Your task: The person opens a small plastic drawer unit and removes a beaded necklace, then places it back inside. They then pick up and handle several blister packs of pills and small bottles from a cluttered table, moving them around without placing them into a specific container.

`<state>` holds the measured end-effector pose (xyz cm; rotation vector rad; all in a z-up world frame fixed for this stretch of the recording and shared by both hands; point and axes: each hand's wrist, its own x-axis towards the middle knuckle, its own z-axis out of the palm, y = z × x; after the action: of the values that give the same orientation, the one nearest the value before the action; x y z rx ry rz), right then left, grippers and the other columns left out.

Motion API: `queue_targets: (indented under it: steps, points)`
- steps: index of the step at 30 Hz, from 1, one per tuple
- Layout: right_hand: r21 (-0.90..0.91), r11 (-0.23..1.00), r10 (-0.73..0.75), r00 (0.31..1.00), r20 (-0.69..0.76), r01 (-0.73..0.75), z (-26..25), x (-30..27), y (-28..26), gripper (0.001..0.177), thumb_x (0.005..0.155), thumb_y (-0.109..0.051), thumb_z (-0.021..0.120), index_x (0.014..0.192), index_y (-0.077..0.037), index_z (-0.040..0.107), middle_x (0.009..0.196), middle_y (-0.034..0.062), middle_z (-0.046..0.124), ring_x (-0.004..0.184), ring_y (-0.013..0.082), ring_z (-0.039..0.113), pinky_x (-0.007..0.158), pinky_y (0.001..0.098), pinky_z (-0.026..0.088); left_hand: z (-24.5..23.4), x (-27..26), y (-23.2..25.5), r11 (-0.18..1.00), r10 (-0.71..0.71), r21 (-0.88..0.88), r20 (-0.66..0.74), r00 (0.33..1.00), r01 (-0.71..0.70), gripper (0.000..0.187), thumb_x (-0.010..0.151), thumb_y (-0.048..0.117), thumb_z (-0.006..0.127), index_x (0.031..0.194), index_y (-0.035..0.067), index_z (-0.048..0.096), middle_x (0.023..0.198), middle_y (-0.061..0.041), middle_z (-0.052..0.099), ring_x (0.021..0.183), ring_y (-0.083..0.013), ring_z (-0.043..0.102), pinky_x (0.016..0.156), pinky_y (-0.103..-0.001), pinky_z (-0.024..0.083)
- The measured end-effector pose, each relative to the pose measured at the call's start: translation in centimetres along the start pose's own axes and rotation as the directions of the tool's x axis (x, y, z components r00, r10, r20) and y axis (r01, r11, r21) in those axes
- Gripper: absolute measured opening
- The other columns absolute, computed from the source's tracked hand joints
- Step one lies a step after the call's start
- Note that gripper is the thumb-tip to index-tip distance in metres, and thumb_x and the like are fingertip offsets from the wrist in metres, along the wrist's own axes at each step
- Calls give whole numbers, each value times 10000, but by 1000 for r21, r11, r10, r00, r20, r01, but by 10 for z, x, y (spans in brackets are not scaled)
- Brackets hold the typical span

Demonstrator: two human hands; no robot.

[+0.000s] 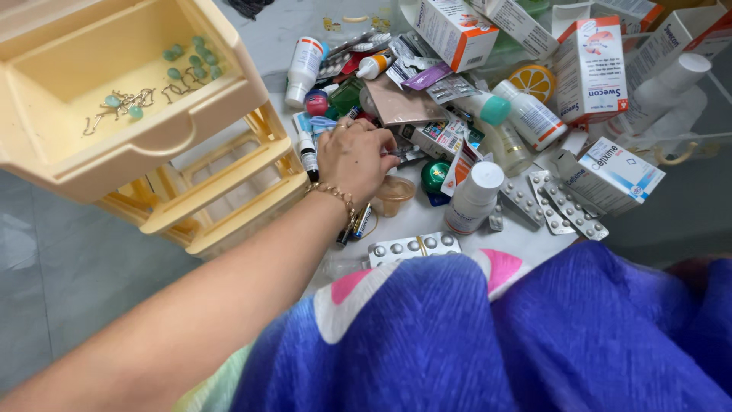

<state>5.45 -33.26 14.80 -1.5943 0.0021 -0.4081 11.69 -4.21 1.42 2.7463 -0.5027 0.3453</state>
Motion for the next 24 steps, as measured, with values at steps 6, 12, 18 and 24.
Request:
queue_targets:
  steps: [6, 12, 18, 24]
  points:
    - [-166, 940, 339, 870, 357, -298, 75, -25, 18, 242, 917, -108, 689, 1126, 12, 703, 860, 66, 710, 722, 143, 670, 664, 319, 567, -32, -39, 12, 228, -285, -894, 317, 904, 386, 302, 921, 354, 740, 1038, 78, 777, 897, -7, 774, 793, -104, 736, 666, -275, 568]
    - [-165, 927, 371, 746, 553, -338, 127, -32, 33, 258, 930, -217, 685, 1105, -33, 733, 886, 30, 724, 726, 122, 655, 623, 294, 546, -102, -71, 23, 431, -318, -889, 9, 948, 153, 268, 890, 261, 750, 1085, 82, 790, 850, 32, 796, 744, -53, 720, 639, -210, 571]
    - [-402, 894, 418, 696, 583, -200, 158, -23, 58, 295, 923, -271, 683, 1097, -43, 754, 886, 47, 741, 716, 125, 661, 625, 294, 539, -226, -89, -37, 930, -350, -293, -511, 785, 223, 231, 815, 274, 810, 986, 121, 778, 819, 17, 769, 729, -76, 744, 689, -238, 562]
    - [-535, 837, 471, 650, 596, -116, 168, -13, 84, 304, 876, -244, 702, 1108, -60, 771, 868, 48, 753, 717, 131, 673, 598, 326, 545, -254, -74, -107, 873, -210, 252, -578, 788, 417, 215, 734, 348, 894, 880, 222, 799, 836, -16, 753, 868, -270, 684, 871, -551, 371]
